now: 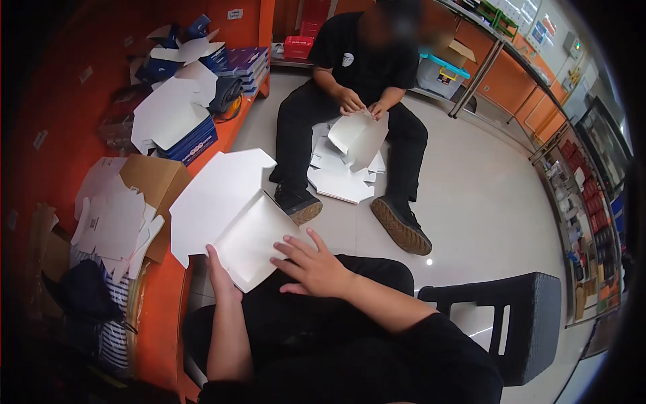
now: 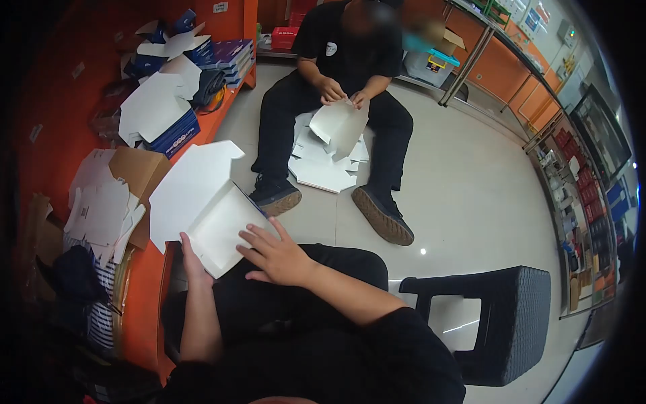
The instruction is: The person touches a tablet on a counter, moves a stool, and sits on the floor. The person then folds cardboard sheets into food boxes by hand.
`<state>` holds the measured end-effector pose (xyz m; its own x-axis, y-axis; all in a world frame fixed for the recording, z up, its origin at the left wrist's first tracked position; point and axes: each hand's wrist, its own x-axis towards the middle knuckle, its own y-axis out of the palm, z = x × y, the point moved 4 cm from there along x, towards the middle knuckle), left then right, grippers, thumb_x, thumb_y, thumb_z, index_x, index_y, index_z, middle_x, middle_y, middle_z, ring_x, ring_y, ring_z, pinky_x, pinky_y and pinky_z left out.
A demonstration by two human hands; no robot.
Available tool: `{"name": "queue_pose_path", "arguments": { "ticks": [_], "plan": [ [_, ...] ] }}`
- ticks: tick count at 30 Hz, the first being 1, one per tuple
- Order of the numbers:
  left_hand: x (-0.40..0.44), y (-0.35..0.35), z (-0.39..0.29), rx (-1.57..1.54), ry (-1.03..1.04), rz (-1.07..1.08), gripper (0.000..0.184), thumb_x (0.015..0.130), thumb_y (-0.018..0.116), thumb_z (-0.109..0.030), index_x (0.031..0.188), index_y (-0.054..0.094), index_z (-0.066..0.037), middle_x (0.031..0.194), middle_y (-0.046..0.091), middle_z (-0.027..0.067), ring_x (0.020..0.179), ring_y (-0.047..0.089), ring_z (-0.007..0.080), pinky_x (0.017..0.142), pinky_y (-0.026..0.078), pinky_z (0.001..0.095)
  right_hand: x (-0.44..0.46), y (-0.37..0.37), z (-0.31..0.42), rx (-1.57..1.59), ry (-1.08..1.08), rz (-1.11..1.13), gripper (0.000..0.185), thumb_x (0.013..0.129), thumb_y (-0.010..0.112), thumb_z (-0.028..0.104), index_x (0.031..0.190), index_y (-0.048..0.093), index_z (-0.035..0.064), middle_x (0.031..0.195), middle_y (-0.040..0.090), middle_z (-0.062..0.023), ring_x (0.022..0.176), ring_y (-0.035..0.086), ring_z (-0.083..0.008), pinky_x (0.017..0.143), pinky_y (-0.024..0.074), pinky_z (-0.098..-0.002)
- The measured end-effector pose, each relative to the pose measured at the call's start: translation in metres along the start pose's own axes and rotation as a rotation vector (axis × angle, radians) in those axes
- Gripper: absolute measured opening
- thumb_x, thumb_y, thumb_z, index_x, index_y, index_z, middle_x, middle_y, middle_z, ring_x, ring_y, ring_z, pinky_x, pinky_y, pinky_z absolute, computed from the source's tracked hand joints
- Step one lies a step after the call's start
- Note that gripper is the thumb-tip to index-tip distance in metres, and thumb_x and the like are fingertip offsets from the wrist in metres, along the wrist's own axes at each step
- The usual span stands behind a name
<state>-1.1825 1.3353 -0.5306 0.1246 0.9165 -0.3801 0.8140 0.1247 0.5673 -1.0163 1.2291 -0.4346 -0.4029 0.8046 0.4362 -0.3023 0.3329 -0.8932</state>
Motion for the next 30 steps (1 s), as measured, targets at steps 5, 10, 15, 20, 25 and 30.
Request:
{"name": "queue_pose_path", "arguments": {
  "ticks": [5, 10, 15, 20, 25, 30],
  "plan": [
    [-0.014, 0.016, 0.003, -0.146, -0.145, 0.23, 0.067, 0.09, 0.031, -0.055, 0.127, 0.037, 0.001, 0.124, 0.047, 0.0165, 0.111, 0.049, 0.0262, 0.093, 0.039, 0.0373, -0.011, 0.021, 0.007, -0.209, 0.009, 0.159, 0.042, 0.082, 0.048, 0.023, 0.123, 0.046, 0.015, 0.128, 0.042, -0.0089, 0.124, 0.035, -0.0242, 0.098, 0.0228, -0.0609],
    [0.002, -0.005, 0.03, -0.125, -0.094, 0.208, 0.06, 0.09, 0.04, -0.046, 0.13, 0.026, -0.004, 0.125, 0.042, 0.0153, 0.113, 0.045, 0.0262, 0.094, 0.038, 0.0379, -0.01, 0.019, 0.027, -0.225, 0.263, 0.148, 0.053, 0.078, 0.056, 0.026, 0.128, 0.041, 0.0162, 0.129, 0.04, -0.0131, 0.124, 0.034, -0.0291, 0.094, 0.022, -0.0647],
    [-0.014, 0.007, 0.023, -0.067, 0.004, 0.066, 0.063, 0.089, 0.048, -0.036, 0.133, 0.012, -0.008, 0.133, 0.03, 0.0138, 0.12, 0.036, 0.0266, 0.094, 0.036, 0.0445, -0.004, 0.025, 0.048, -0.099, 0.225, 0.142, 0.063, 0.072, 0.066, 0.035, 0.127, 0.042, 0.0157, 0.128, 0.04, -0.0111, 0.123, 0.034, -0.0283, 0.094, 0.0259, -0.0625],
    [-0.034, 0.022, 0.022, -0.067, -0.065, 0.132, 0.059, 0.088, 0.053, -0.023, 0.13, 0.014, -0.018, 0.13, 0.031, 0.0118, 0.117, 0.038, 0.0281, 0.087, 0.041, 0.0514, 0.002, 0.021, 0.043, -0.06, 0.268, 0.097, 0.049, 0.074, 0.064, 0.032, 0.117, 0.05, 0.0136, 0.122, 0.044, -0.0112, 0.12, 0.037, -0.0281, 0.092, 0.0308, -0.0603],
    [-0.049, 0.032, 0.036, -0.118, 0.01, 0.42, 0.062, 0.087, 0.052, -0.011, 0.131, 0.009, -0.019, 0.132, 0.026, 0.0108, 0.121, 0.033, 0.0282, 0.091, 0.038, 0.051, -0.007, 0.022, 0.024, 0.025, 0.225, -0.032, 0.026, 0.073, 0.061, 0.016, 0.099, 0.056, 0.0106, 0.096, 0.054, -0.0072, 0.096, 0.051, -0.0254, 0.08, 0.042, -0.0458],
    [-0.05, 0.032, 0.04, 0.077, 0.085, 0.632, 0.062, 0.087, 0.054, -0.021, 0.134, 0.014, -0.016, 0.124, 0.036, 0.0075, 0.109, 0.044, 0.0206, 0.093, 0.038, 0.0439, -0.003, -0.026, -0.019, 0.061, 0.288, -0.211, 0.014, 0.073, 0.06, 0.006, 0.087, 0.058, 0.0052, 0.074, 0.056, -0.0112, 0.073, 0.054, -0.0294, 0.064, 0.0439, -0.0398]
  ]
}}
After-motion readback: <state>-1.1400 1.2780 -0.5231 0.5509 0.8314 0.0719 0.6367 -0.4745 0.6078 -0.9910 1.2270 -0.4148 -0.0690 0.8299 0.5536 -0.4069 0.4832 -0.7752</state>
